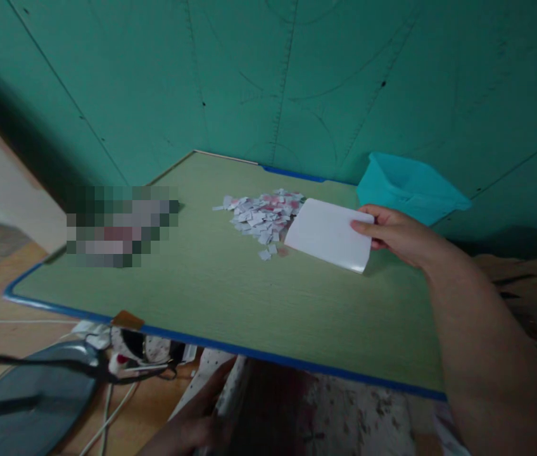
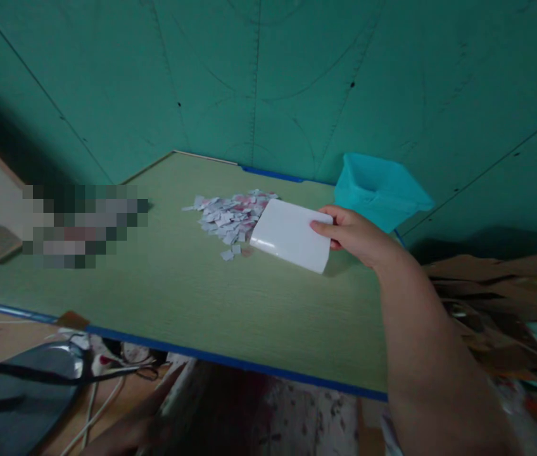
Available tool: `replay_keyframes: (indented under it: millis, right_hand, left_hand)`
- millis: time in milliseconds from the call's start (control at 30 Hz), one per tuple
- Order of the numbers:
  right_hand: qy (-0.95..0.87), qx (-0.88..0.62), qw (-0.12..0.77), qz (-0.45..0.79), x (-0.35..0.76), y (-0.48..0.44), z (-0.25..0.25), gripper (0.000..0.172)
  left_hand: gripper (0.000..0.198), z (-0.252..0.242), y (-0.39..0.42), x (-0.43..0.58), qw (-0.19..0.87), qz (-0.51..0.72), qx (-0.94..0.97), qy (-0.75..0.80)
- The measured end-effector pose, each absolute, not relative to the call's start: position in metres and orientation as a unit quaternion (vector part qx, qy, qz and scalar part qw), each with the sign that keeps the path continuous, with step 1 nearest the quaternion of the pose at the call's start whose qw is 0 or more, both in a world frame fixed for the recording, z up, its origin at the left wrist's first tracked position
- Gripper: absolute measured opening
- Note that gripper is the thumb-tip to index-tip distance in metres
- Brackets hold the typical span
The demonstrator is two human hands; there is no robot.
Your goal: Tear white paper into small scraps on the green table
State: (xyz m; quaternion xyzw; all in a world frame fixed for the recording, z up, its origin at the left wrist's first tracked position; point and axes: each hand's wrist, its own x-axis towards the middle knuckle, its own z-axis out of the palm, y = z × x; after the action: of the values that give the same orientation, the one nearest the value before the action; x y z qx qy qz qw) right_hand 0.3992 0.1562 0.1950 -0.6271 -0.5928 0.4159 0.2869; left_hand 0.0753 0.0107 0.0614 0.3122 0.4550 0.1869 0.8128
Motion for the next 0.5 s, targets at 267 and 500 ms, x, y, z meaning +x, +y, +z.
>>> replay_keyframes:
  millis: [267, 500]
  right_hand:
    - [-0.590, -0.610, 0.269, 0.456, 0.400, 0.151, 0.202, 0.024]
    - [-0.636, -0.575, 0.167, 0.487, 0.393, 0.153, 0.196, 0.023]
  left_hand:
    - [0.059, 0.001, 0.021, 0.042, 0.664, 0.249, 0.436, 0.554]
    - [0.076, -0.009, 0.022, 0.037, 0.668, 0.280, 0.458, 0.516]
